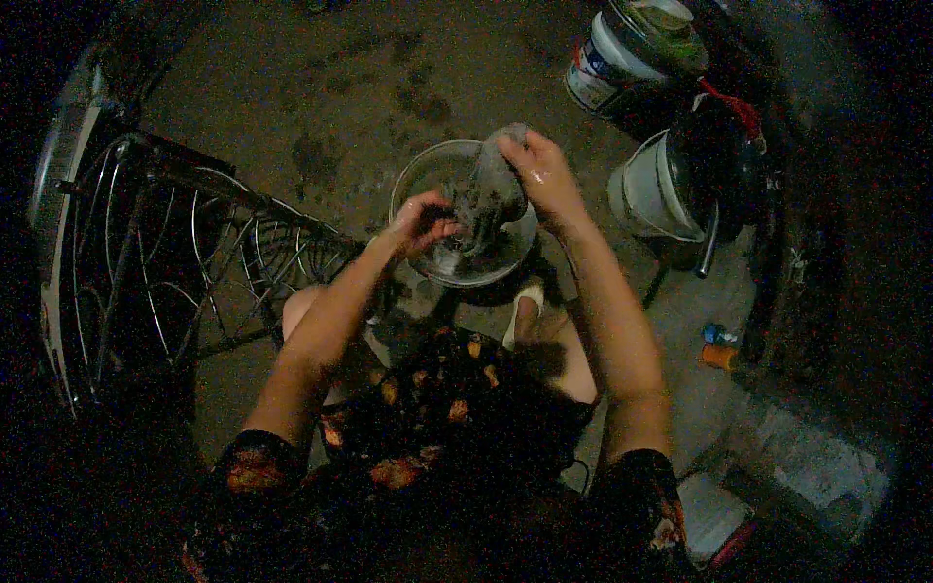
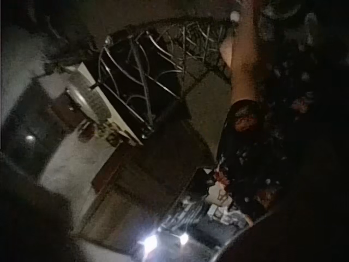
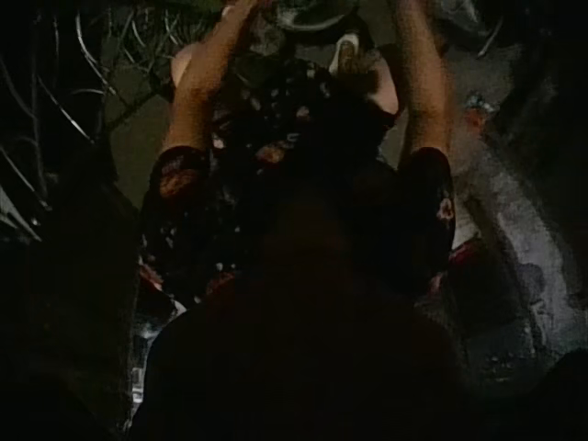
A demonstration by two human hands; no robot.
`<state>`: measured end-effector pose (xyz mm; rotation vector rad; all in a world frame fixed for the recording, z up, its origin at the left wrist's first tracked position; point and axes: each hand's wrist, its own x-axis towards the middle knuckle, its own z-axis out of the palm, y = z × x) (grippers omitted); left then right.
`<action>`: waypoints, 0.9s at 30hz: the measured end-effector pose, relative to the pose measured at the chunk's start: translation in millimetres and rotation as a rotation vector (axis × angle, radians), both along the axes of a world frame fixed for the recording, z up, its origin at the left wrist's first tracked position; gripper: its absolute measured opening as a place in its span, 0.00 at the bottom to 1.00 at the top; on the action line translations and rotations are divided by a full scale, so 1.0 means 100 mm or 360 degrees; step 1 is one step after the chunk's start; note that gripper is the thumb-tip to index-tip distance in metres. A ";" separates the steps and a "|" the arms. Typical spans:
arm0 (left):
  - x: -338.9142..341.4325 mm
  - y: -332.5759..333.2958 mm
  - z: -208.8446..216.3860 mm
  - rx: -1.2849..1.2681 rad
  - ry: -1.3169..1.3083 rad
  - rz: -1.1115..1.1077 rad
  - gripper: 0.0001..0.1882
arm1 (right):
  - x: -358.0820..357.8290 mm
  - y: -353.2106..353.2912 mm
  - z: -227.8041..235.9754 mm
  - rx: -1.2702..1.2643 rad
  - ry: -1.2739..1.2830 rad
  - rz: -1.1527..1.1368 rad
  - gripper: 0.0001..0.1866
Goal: The person wipes the metal frame of a shelf or stand using a cloth, then rinses and wrings the cloth in a bucket of water before picking up the bucket.
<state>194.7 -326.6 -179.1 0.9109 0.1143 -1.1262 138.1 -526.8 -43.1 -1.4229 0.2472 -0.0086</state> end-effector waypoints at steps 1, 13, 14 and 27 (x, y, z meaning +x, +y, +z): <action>0.02 0.02 0.08 -0.0077 0.0226 -0.0037 0.14 | -0.02 -0.04 -0.21 -0.0242 -0.0008 -0.0007 0.11; 0.26 -0.33 -1.22 0.0764 0.0172 -0.0349 0.26 | 0.06 -0.24 -1.29 -0.1297 0.0301 0.0235 0.27; 0.27 -0.30 -1.61 0.0726 0.0099 -0.0369 0.27 | 0.08 -0.28 -1.31 -0.1145 0.0321 0.0229 0.26; -0.14 -0.72 -0.13 0.1114 -0.0816 -0.0327 0.16 | -0.06 -0.43 -1.81 -0.1321 -0.0317 0.0403 0.24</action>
